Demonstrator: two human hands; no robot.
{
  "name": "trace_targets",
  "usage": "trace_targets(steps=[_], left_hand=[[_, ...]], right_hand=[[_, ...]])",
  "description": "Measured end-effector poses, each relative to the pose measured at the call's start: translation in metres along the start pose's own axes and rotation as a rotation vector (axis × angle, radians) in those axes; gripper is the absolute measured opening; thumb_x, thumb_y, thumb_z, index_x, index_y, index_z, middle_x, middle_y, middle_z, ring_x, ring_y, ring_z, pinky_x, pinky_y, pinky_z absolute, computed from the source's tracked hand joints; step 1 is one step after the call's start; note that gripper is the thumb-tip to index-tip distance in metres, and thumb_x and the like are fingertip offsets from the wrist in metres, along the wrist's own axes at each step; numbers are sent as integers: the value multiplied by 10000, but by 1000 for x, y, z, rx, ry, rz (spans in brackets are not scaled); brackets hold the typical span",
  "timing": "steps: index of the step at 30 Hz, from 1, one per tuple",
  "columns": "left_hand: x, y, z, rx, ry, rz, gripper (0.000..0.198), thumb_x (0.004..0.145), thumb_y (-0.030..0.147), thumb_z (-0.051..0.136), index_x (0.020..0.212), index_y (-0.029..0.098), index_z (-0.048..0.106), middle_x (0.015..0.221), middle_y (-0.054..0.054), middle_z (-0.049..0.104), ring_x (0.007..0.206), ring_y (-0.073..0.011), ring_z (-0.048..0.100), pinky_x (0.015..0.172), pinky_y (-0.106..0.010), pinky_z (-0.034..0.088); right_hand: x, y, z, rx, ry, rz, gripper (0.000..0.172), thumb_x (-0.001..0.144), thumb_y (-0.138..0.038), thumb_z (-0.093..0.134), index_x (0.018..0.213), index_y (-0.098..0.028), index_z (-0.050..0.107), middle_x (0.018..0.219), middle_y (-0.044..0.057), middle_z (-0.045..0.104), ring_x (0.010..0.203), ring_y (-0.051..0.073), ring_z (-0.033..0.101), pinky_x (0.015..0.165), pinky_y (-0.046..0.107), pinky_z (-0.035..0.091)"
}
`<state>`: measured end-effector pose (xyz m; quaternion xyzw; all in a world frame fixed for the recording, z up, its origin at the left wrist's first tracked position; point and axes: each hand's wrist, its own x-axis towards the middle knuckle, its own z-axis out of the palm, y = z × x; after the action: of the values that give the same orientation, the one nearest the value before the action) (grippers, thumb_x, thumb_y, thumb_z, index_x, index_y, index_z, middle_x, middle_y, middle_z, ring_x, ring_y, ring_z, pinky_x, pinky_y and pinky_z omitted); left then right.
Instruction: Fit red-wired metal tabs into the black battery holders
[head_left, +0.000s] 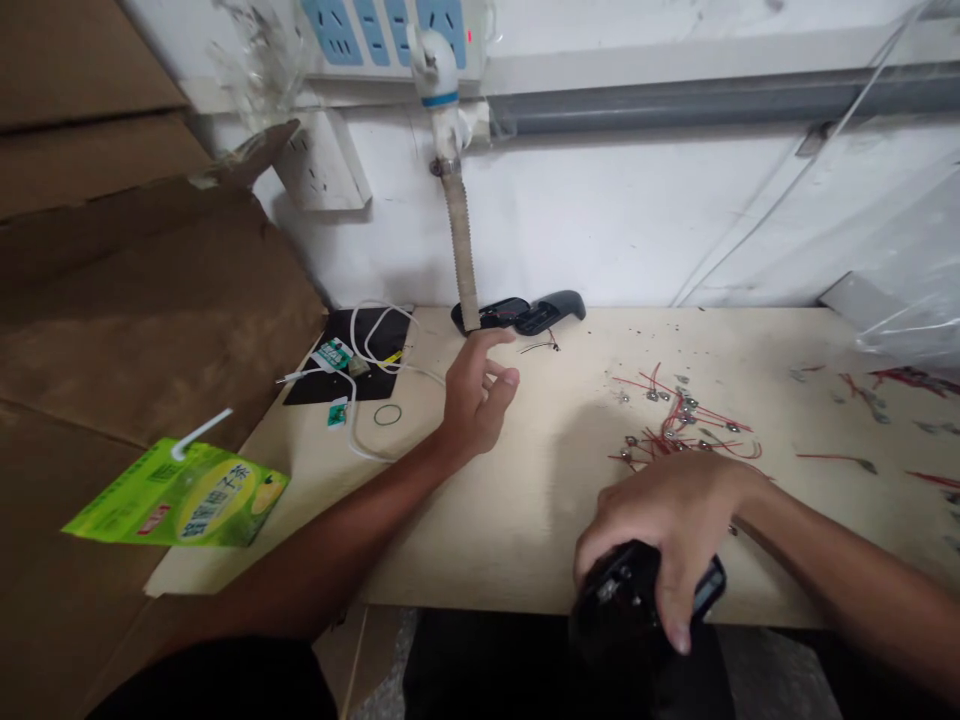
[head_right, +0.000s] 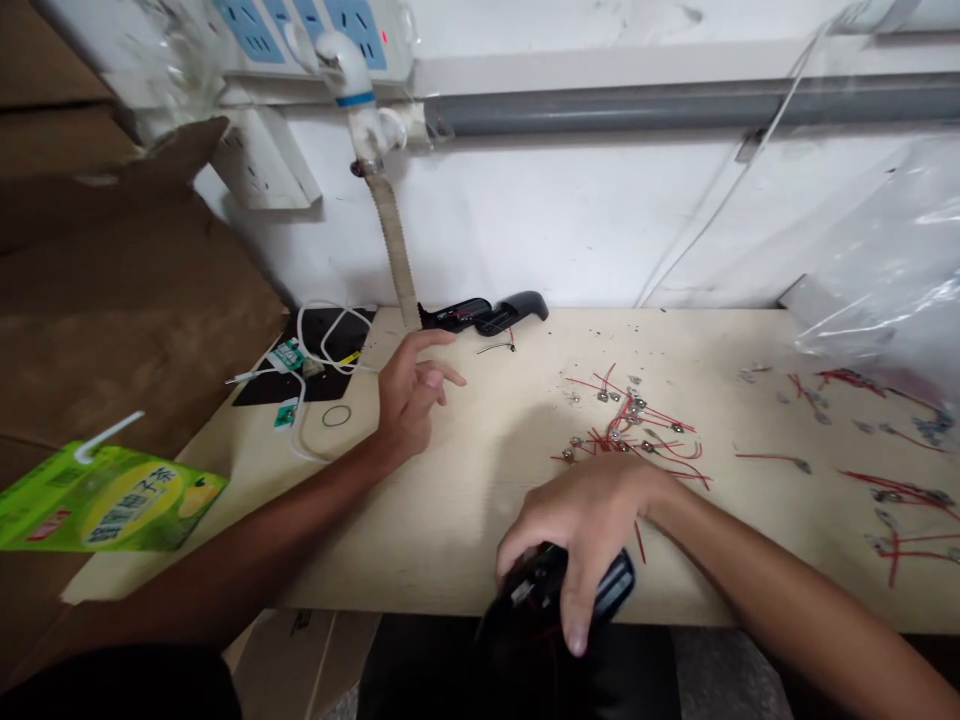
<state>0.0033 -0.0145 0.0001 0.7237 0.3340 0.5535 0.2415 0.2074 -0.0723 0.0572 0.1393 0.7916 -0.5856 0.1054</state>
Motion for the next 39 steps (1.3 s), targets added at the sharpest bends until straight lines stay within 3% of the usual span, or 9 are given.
trace_targets(steps=[4, 9, 12, 17, 25, 29, 31, 35, 39], left_hand=[[2, 3, 1, 93, -105, 0, 200, 865, 318, 484, 979, 179, 573, 1062, -51, 587, 678, -83, 590, 456, -169, 416], [2, 3, 2, 160, -242, -9, 108, 855, 244, 519, 894, 167, 584, 1018, -40, 599, 674, -71, 575, 521, -174, 445], [2, 1, 3, 189, -273, 2, 83, 854, 227, 530, 875, 170, 586, 1013, -35, 605, 667, -66, 576, 524, -171, 441], [3, -1, 4, 216, -270, -30, 73, 842, 188, 523, 813, 170, 588, 965, -23, 613, 661, -66, 573, 492, -155, 420], [4, -5, 3, 311, -256, -60, 119, 785, 74, 492, 782, 174, 556, 933, -10, 604, 648, -69, 570, 494, -165, 415], [4, -4, 2, 334, -276, -52, 135, 773, 57, 490, 745, 176, 549, 878, 0, 606, 645, -79, 562, 505, -176, 412], [4, -3, 1, 347, -294, -48, 140, 769, 54, 492, 735, 177, 549, 872, 0, 612, 643, -84, 558, 513, -183, 414], [4, -2, 0, 370, -325, -41, 143, 759, 47, 491, 730, 175, 547, 861, -2, 618, 632, -89, 550, 535, -199, 414], [4, -3, 0, 396, -342, -51, 139, 752, 51, 492, 723, 175, 547, 826, 0, 616, 635, -101, 548, 593, -223, 434]], right_hand=[[3, -5, 4, 104, -49, 20, 327, 596, -200, 839, 906, -199, 736, 807, -4, 745, 732, 168, 703, 673, 216, 521], [-2, 2, 1, 304, -17, 39, 652, 356, -539, 864, 892, -189, 740, 742, 9, 725, 627, 154, 672, 593, 212, 523], [-3, 6, -2, 373, -143, 75, 737, 396, -651, 788, 957, -178, 726, 758, 30, 708, 603, 144, 659, 579, 228, 533], [-5, 11, -11, 444, -263, 89, 806, 514, -667, 736, 1156, -185, 662, 912, 69, 694, 860, 185, 674, 816, 308, 545], [-6, 33, -15, 420, 244, -16, 435, 742, -403, 730, 1083, -143, 657, 1000, 99, 703, 744, 126, 666, 648, 269, 556], [3, 45, -33, -280, 918, 64, 167, 888, -241, 540, 1001, -163, 636, 863, 45, 708, 610, 114, 634, 520, 251, 536], [10, 52, -52, -494, 1143, 158, 186, 902, -173, 479, 1028, -158, 615, 993, 91, 677, 733, 151, 645, 630, 320, 552], [24, 65, -101, -780, 1263, 300, 381, 827, -61, 487, 1182, -156, 585, 1333, 178, 498, 1089, 301, 539, 840, 480, 475], [29, 74, -133, -966, 1265, 438, 345, 844, -53, 477, 1136, -157, 629, 1334, 180, 520, 1156, 335, 478, 915, 465, 387]])
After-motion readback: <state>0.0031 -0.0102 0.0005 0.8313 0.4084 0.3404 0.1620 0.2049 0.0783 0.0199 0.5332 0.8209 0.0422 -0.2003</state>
